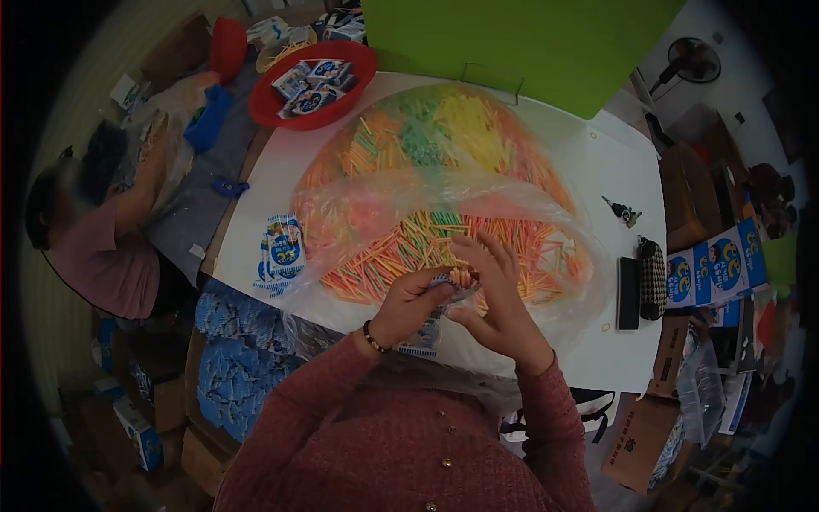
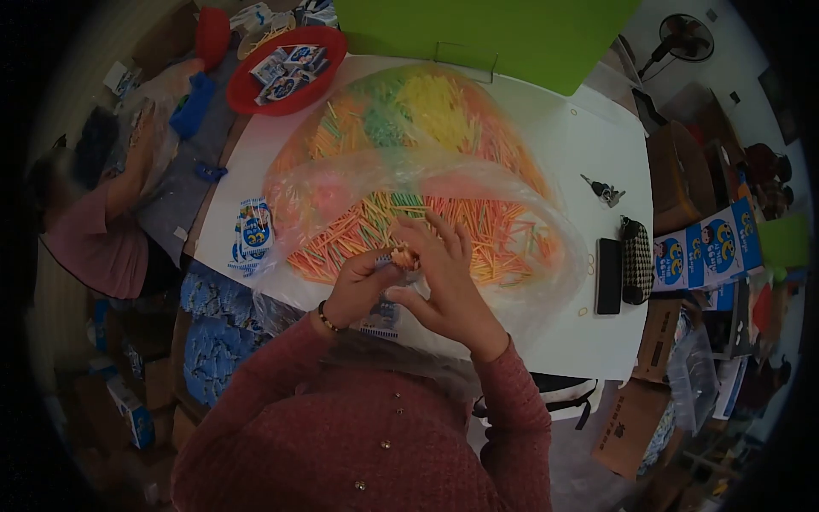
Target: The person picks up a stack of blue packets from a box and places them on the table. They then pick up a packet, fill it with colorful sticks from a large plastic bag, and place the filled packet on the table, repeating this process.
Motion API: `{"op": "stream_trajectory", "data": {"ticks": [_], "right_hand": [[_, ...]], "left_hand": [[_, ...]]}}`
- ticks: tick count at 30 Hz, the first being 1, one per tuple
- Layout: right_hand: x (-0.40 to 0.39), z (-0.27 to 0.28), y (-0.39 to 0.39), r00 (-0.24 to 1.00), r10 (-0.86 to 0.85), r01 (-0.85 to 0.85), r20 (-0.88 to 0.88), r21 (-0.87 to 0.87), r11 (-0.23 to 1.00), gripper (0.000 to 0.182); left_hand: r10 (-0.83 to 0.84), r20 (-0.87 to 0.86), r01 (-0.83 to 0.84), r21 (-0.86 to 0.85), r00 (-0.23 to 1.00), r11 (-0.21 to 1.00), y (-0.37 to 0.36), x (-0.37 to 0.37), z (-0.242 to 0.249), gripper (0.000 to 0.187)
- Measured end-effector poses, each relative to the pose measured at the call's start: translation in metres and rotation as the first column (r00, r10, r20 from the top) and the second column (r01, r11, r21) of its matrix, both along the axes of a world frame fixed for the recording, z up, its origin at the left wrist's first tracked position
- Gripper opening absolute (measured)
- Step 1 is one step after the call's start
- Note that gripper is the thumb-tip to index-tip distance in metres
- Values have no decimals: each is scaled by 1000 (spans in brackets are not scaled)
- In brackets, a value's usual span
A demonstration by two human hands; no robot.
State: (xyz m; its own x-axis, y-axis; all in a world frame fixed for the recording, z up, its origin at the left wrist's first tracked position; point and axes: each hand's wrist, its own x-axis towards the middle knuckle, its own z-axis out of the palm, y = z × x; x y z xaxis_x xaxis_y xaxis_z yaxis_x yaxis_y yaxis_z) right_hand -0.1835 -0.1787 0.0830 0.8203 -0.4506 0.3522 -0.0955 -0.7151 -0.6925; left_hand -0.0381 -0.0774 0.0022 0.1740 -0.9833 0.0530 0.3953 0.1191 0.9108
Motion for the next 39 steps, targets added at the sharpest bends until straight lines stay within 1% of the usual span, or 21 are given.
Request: {"op": "stream_trajectory", "data": {"ticks": [4, 6, 11, 13, 14, 16, 18, 20, 22, 24, 25, 27, 28, 29, 30, 31, 32, 34, 36, 38, 39], "right_hand": [[-9, 1, -16, 989, -149, 149, 16, -61, 987, 31], [-12, -8, -17, 988, -144, 151, 60, -117, 982, 25], [-4, -25, -10, 975, -204, 217, 90, -172, 961, 18], [-1, -29, -5, 946, -235, 258, 224, -79, 963, 17], [0, -30, -2, 951, -207, 227, 228, -65, 972, 17], [6, -27, 5, 986, -135, 134, 94, 15, 991, 18], [9, -24, 14, 990, -70, 54, 125, 128, 990, 18], [1, -29, 13, 990, -40, 9, 136, 219, 976, 18], [-14, -40, 9, 970, -180, 80, 162, 487, 870, 17], [-24, -48, 3, 958, -228, 107, 171, 525, 845, 14], [-33, -49, 1, 944, -276, 131, 182, 560, 818, 12], [-45, -45, -2, 921, -343, 174, 183, 595, 784, 11], [-50, -44, -4, 900, -386, 178, 203, 636, 751, 11], [-57, -45, -9, 890, -412, 210, 193, 628, 749, 11], [-66, -46, -14, 856, -486, 290, 178, 612, 736, 8], [-76, -45, -18, 814, -558, 371, 161, 594, 714, 6], [-83, -42, -21, 798, -584, 408, 146, 583, 703, 6], [-94, -36, -29, 755, -655, 638, -40, 274, 720, 4], [-95, -40, -33, 767, -633, 639, -100, 200, 743, 3], [-86, -51, -39, 784, -602, 620, -151, 138, 773, 4], [-80, -58, -42, 851, -495, 507, -174, 29, 861, 11]], "left_hand": [[43, 82, -34, -103, 996, 994, -10, 8, 4, 33], [154, 337, -66, -257, 929, 964, -15, 11, 9, 38], [56, 257, -1, -210, 965, 978, -7, 15, 19, 50], [70, 264, -24, -175, 962, 984, -7, 20, 21, 51], [115, 344, -32, -240, 932, 970, -4, 23, 21, 45], [187, 448, -62, -280, 874, 958, 17, 34, 23, 39], [221, 265, -203, -95, 939, 975, 37, 42, 32, 35], [489, 212, -509, 45, 846, 860, 56, 64, 52, 31], [642, 396, -687, -38, 656, 725, 70, 112, 47, 30], [651, 525, -732, -75, 548, 677, 76, 155, 42, 32], [637, 513, -715, -62, 576, 696, 75, 171, 37, 32], [455, 712, -736, 129, 535, 664, 70, 192, 25, 39], [443, 701, -715, 136, 559, 686, 71, 199, 15, 39], [372, 921, -746, -167, 117, 645, 71, 205, 4, 43], [279, 887, -621, -458, -369, 636, 60, 197, 4, 48], [331, 849, -584, -525, -413, 619, 59, 188, 8, 43], [348, 856, -574, -516, -383, 636, 56, 170, 20, 43], [342, 871, -552, -488, -352, 676, 56, 128, 35, 26], [304, 951, -406, -301, -58, 863, 59, 84, 29, 28], [184, 976, -279, -146, 113, 949, 57, 45, 12, 38], [184, 977, -277, -147, 112, 950, 54, 31, 1, 38]]}}
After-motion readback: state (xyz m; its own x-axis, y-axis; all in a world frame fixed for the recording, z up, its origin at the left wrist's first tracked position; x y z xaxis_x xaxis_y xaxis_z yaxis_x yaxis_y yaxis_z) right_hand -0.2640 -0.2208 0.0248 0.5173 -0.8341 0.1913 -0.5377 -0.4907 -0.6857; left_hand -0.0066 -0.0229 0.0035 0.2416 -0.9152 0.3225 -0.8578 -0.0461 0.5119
